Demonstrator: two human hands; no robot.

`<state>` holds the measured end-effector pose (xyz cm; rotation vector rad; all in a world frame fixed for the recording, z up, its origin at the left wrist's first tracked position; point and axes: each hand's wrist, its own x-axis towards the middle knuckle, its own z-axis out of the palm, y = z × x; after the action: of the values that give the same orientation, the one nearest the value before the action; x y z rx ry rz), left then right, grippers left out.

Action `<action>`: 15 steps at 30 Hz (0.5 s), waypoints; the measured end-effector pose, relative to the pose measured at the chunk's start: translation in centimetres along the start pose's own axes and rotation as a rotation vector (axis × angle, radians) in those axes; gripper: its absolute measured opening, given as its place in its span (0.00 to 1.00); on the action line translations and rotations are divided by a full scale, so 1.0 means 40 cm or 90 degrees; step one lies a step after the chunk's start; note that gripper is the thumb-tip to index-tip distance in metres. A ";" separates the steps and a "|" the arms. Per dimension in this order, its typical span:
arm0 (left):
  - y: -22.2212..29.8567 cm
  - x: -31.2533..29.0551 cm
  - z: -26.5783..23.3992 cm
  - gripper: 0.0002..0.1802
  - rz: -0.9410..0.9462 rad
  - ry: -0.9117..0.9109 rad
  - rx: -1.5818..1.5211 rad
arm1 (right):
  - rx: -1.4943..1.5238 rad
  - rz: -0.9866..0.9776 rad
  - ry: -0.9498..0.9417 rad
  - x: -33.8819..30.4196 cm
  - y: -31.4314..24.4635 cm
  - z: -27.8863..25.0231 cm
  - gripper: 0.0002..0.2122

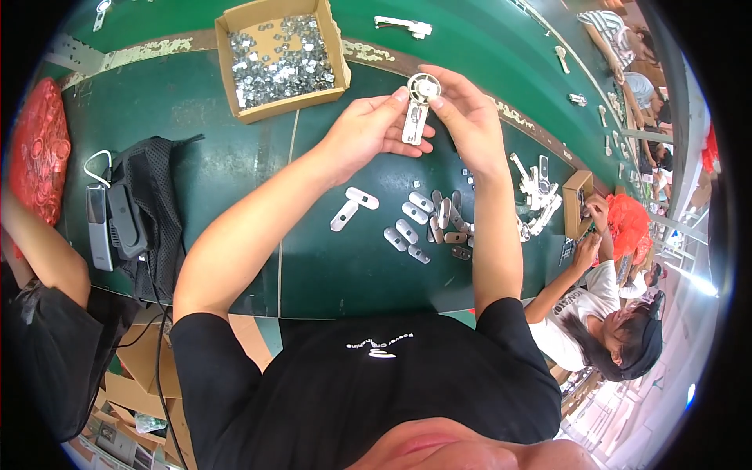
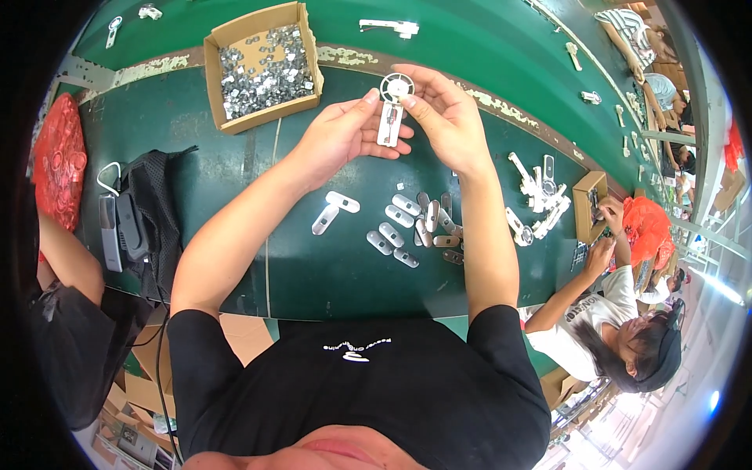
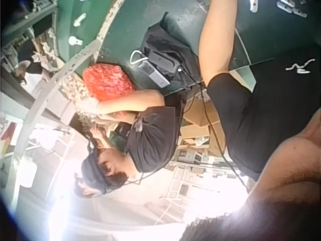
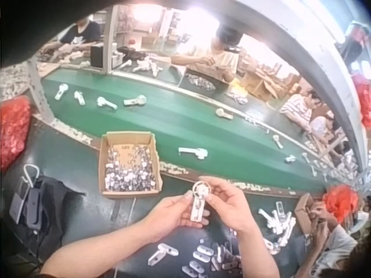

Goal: The person assembles hardware units by hand, taking metal plates and plastic housings from cardboard containers and a parts box and joining them with screws.

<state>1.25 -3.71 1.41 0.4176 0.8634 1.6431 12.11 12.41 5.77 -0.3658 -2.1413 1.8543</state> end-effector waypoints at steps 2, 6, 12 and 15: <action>0.001 -0.002 -0.001 0.30 0.001 -0.001 -0.003 | 0.000 0.000 0.001 0.002 0.002 0.001 0.17; -0.002 -0.003 0.010 0.19 0.012 0.013 0.062 | -0.017 -0.004 -0.003 0.001 0.008 -0.004 0.17; -0.018 -0.008 0.009 0.13 0.051 0.024 0.095 | -0.029 -0.016 -0.020 0.005 0.013 -0.006 0.18; -0.023 -0.007 0.014 0.12 0.057 0.038 0.101 | -0.040 -0.019 -0.025 0.002 0.014 -0.011 0.18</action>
<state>2.34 -3.77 1.17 0.5265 1.0369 1.6820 12.21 12.93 5.28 -0.3103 -2.2230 1.7957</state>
